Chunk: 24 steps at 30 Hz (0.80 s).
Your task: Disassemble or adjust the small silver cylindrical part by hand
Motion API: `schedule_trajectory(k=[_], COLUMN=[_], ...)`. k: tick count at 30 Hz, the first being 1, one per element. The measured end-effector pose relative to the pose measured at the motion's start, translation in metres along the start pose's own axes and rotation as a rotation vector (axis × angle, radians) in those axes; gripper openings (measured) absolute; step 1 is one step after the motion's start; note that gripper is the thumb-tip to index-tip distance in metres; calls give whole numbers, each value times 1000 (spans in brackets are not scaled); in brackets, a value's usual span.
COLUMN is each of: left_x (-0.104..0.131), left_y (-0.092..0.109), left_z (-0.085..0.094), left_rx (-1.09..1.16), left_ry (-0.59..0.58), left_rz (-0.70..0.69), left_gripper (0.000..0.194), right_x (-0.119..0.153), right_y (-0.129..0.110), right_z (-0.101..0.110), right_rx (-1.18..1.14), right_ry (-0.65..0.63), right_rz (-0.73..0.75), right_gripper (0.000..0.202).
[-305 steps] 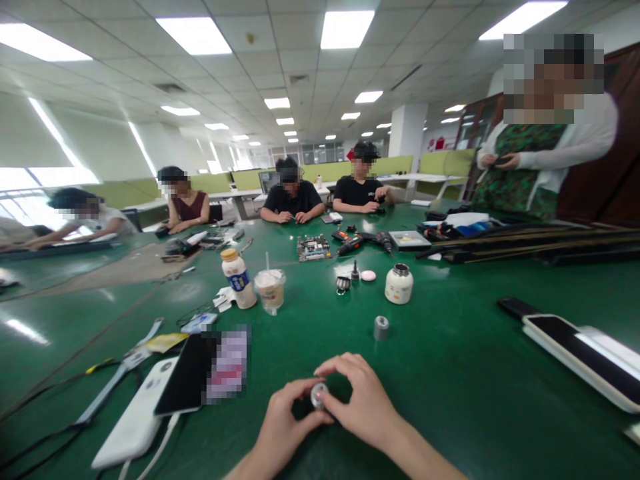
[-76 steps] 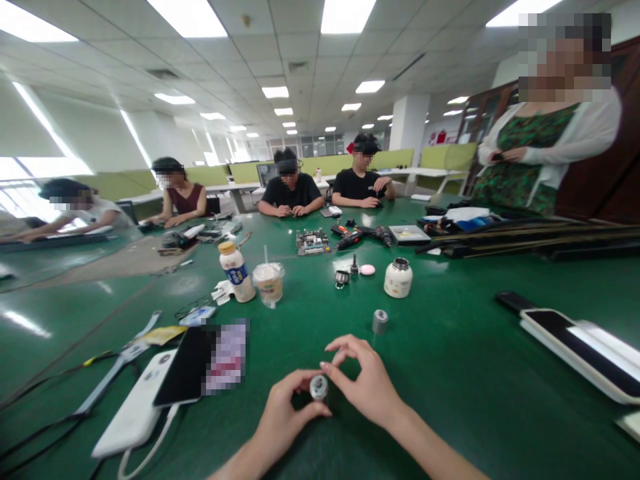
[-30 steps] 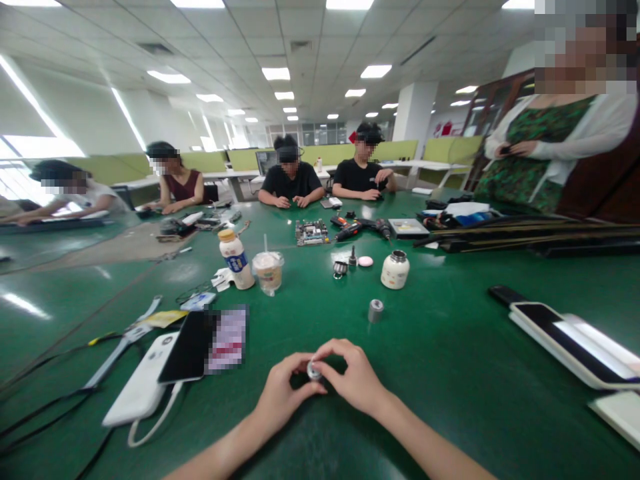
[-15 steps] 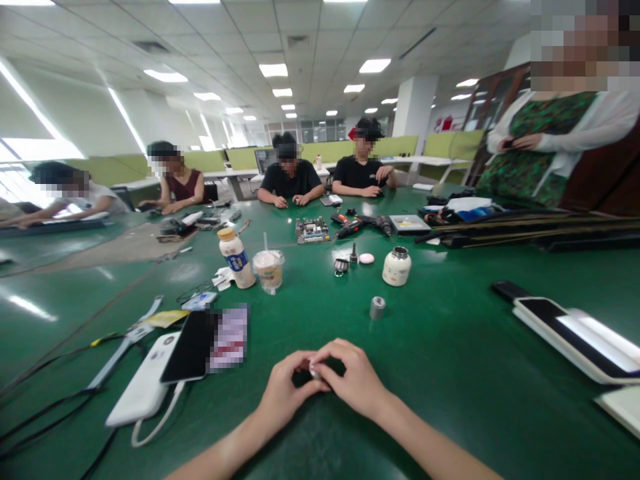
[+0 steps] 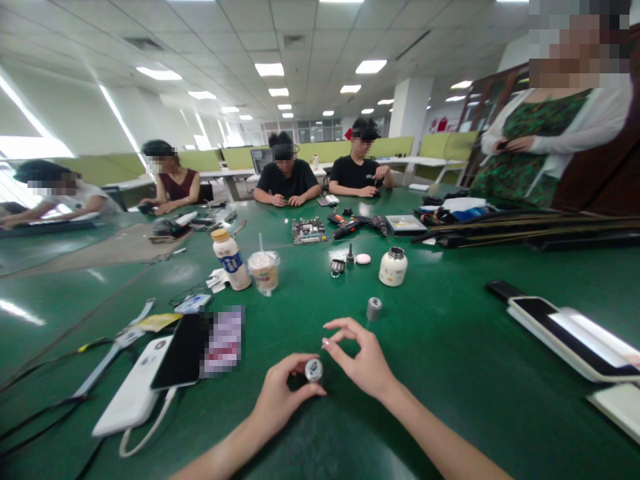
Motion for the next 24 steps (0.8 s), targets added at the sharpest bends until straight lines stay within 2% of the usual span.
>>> schedule_trajectory(k=[3, 6, 9, 12, 14, 20, 22, 24], left_x=[0, 0, 0, 0, 0, 0, 0, -1], left_y=[0, 1, 2, 2, 1, 1, 0, 0], left_z=[0, 0, 0, 1, 1, 0, 0, 0], left_rx=[-9, -25, -34, -26, -24, -8, -5, -11], left_ry=[-6, 3, 10, -1, -6, 1, 2, 2], left_rz=[-7, -12, -15, 2, 13, 3, 5, 9], left_gripper=[43, 38, 39, 44, 44, 45, 46, 46], right_x=[3, 8, 9, 4, 0, 7, 10, 10], right_y=[-3, -5, -4, 4, 15, 58, 62, 57], right_z=[-9, -20, -20, -9, -1, 2, -1, -3], right_rx=[21, 58, 20, -41, -18, 76, 80, 77], right_ry=[-147, -235, -156, -18, 23, -55, -64, -54], right_rz=[25, 38, 6, -37, -51, -69, -71, -67], right_gripper=[31, 24, 18, 16, 17, 7, 7, 9])
Point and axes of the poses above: each hand's wrist, its own x-axis away from the middle knuckle, its own z-axis out of the back of the hand, y = z × x, the point moved 4 cm from there along -x, towards the middle knuckle, and after that the axes turned 15 degrees about z, right-handed, at the moved point
